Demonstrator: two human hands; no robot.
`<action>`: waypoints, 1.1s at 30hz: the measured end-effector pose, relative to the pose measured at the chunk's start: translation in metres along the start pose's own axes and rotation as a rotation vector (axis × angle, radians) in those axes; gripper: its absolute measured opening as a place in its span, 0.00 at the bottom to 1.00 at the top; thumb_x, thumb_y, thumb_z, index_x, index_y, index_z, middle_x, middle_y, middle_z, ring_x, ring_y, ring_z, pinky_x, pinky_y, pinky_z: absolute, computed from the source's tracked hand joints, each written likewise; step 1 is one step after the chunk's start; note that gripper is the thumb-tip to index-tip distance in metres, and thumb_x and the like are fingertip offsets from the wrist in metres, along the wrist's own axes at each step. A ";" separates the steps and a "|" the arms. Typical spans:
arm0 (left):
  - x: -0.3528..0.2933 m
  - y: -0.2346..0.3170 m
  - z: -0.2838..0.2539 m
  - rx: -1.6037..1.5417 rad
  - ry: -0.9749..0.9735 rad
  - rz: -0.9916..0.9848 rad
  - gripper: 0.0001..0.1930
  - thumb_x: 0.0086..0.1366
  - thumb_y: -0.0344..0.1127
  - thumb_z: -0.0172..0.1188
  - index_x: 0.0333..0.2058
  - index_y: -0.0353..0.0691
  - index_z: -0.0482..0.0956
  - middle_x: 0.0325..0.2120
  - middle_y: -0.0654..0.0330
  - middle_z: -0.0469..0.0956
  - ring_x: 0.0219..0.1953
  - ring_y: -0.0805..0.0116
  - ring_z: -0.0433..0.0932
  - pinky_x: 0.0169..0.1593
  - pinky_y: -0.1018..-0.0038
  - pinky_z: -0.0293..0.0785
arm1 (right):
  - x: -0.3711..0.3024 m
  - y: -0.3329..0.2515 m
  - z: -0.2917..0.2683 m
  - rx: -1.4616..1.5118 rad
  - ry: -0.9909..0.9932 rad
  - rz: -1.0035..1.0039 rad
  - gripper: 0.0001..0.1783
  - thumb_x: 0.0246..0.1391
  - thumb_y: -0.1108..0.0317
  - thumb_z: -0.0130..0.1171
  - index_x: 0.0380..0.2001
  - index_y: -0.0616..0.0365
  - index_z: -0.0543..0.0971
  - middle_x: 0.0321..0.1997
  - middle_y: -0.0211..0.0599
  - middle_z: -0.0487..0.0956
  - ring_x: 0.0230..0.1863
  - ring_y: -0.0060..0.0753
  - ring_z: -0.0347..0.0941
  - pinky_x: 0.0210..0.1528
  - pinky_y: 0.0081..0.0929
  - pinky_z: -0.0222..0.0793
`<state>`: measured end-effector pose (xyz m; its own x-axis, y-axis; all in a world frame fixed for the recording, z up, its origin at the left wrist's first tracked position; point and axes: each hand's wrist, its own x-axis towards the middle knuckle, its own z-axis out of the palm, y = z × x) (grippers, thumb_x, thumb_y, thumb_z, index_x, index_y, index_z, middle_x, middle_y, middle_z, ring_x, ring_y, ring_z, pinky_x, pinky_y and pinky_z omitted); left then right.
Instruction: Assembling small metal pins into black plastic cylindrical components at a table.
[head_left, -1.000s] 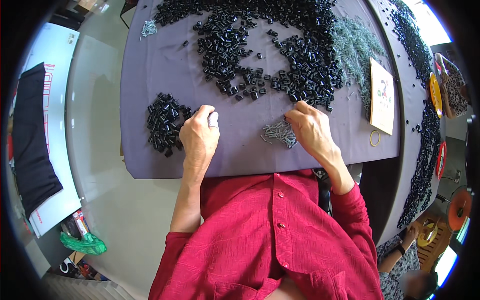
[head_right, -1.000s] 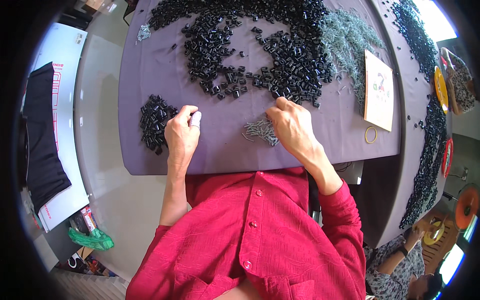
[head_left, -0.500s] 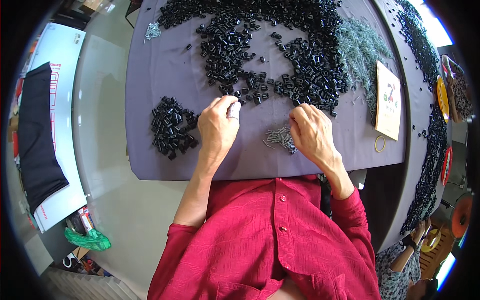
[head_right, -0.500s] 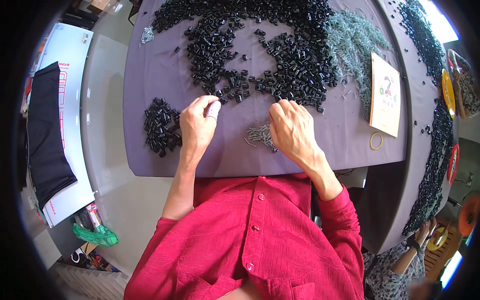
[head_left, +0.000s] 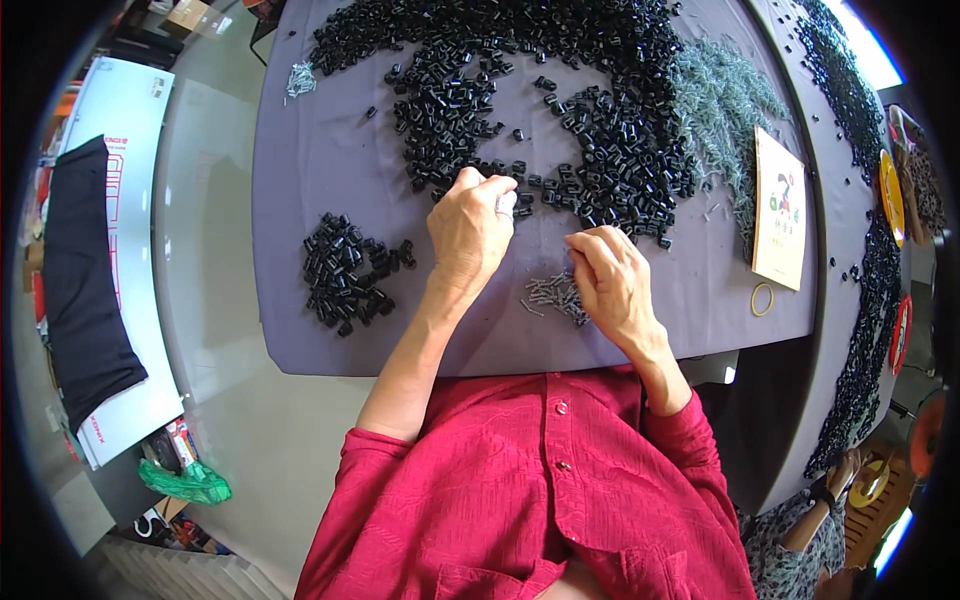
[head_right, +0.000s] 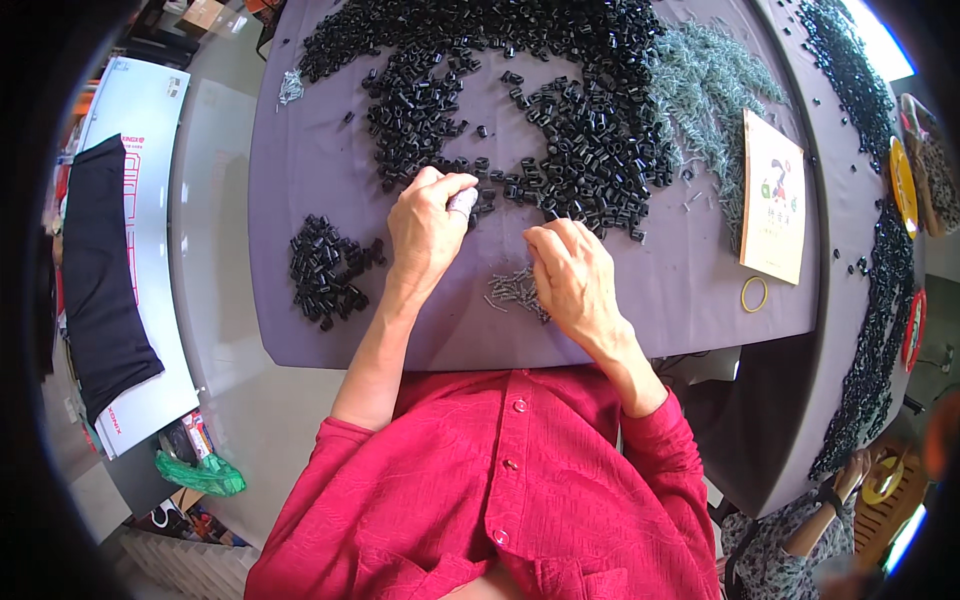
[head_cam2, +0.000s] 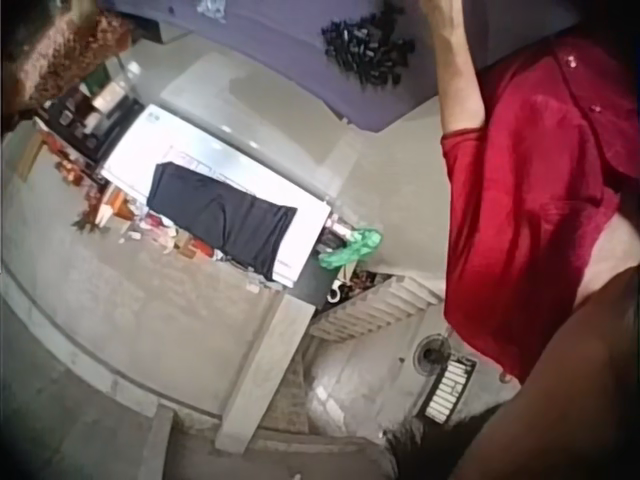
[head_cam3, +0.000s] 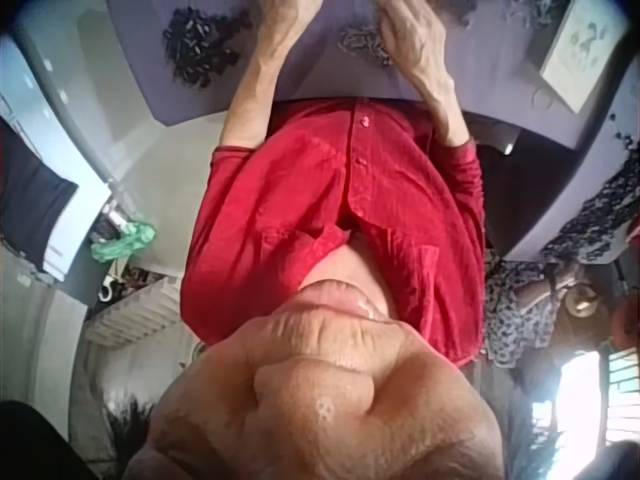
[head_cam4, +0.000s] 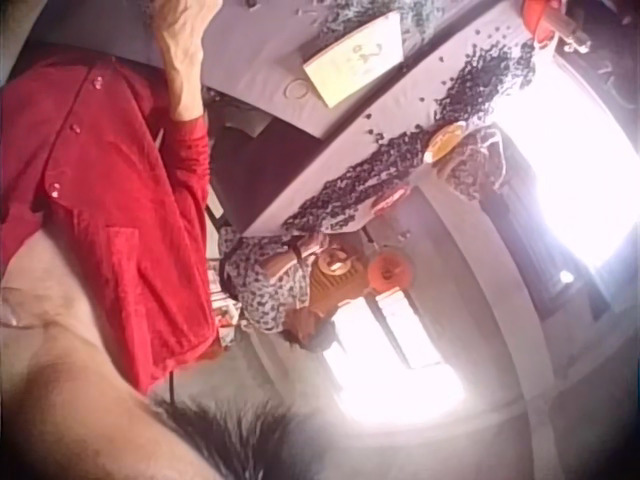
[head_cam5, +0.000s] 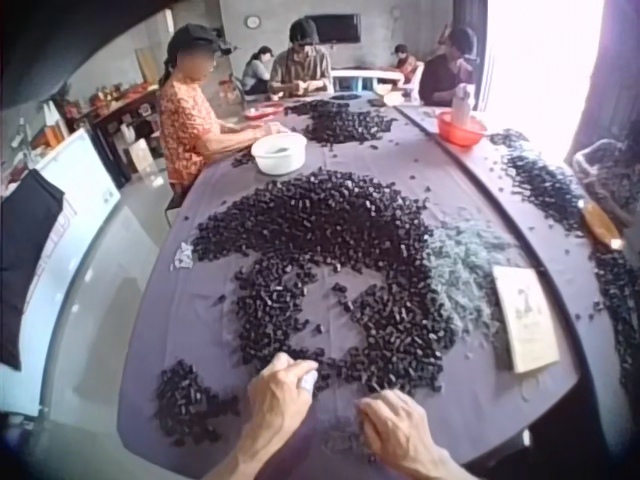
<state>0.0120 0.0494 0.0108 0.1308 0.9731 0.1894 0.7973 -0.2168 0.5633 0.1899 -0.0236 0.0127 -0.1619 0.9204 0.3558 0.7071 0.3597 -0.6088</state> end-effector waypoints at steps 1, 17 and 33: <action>0.000 -0.001 0.000 0.002 -0.002 -0.001 0.07 0.56 0.31 0.64 0.35 0.45 0.85 0.29 0.58 0.78 0.30 0.58 0.78 0.35 0.65 0.74 | 0.000 0.001 0.001 0.000 0.006 0.006 0.11 0.45 0.81 0.58 0.35 0.62 0.77 0.33 0.42 0.76 0.33 0.45 0.73 0.36 0.36 0.70; 0.001 -0.017 -0.004 -0.027 0.077 -0.012 0.06 0.55 0.31 0.66 0.34 0.45 0.85 0.25 0.62 0.76 0.26 0.66 0.76 0.32 0.69 0.71 | -0.002 0.005 0.002 0.022 0.005 -0.023 0.14 0.42 0.81 0.59 0.36 0.58 0.77 0.33 0.38 0.73 0.34 0.43 0.71 0.36 0.35 0.70; -0.009 -0.031 -0.016 -0.205 0.008 -0.168 0.11 0.51 0.25 0.68 0.34 0.41 0.79 0.26 0.61 0.77 0.28 0.66 0.78 0.33 0.69 0.74 | -0.004 0.006 0.002 0.036 0.021 -0.009 0.13 0.43 0.82 0.59 0.35 0.59 0.78 0.33 0.39 0.75 0.33 0.43 0.73 0.36 0.35 0.70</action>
<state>-0.0231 0.0458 0.0045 0.0016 0.9963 0.0855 0.6712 -0.0644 0.7385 0.1937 -0.0245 0.0061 -0.1535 0.9140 0.3755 0.6807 0.3733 -0.6303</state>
